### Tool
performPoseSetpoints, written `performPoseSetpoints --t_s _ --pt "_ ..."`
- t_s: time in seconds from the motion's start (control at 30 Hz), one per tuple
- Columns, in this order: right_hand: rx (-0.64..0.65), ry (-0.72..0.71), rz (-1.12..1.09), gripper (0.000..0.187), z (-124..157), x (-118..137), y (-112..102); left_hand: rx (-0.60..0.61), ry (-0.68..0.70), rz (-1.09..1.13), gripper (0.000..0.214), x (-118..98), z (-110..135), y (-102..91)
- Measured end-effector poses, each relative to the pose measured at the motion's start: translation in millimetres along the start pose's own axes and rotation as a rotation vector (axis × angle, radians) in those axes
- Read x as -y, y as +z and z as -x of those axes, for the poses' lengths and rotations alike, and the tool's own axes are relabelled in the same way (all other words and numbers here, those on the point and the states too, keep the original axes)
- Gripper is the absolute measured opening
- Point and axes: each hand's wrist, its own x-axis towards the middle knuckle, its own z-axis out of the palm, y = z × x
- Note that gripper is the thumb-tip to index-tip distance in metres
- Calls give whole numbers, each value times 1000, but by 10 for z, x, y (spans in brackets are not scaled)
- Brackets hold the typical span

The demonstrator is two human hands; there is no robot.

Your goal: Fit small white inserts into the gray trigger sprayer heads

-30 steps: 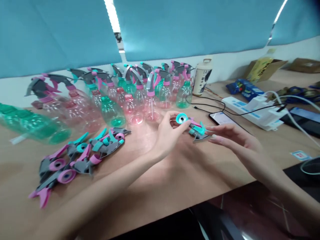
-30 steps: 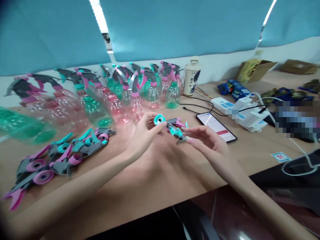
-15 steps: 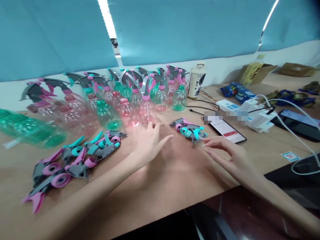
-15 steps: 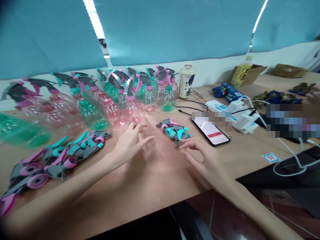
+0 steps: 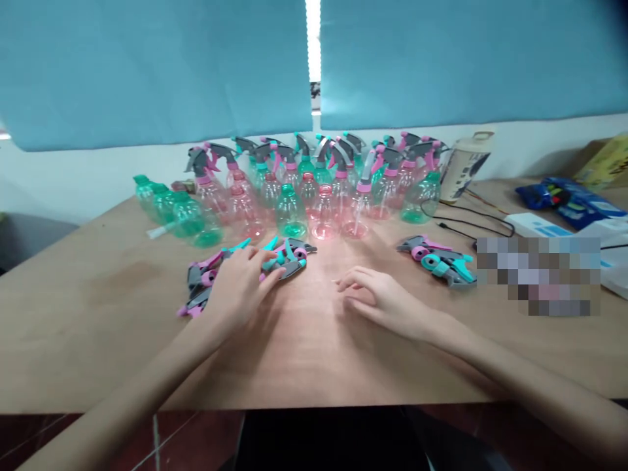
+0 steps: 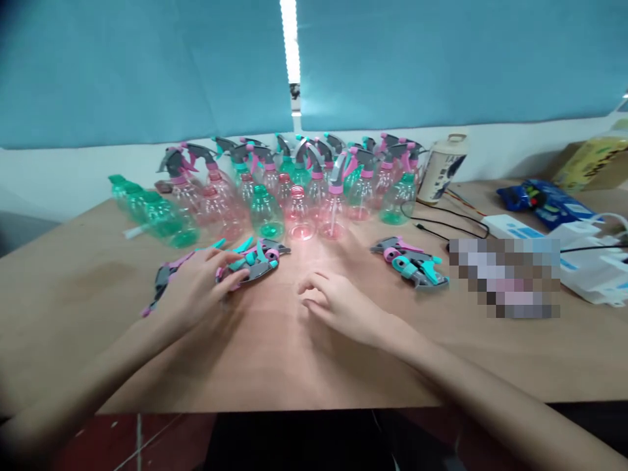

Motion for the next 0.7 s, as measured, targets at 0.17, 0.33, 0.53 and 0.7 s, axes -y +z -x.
performPoseSetpoints --t_s 0.17,0.33,0.53,0.7 --pt "-55 179 -410 10 -315 2 240 85 -156 -180 44 162 -50 96" --pt "-96 256 -579 15 -377 -90 325 -3 -156 -73 35 -11 -88 193" --pt "-143 318 -668 17 -283 -130 164 -98 28 452 22 -277 -10 258" --pt "-245 268 -626 15 -161 -95 -46 -79 161 446 19 -540 42 371"
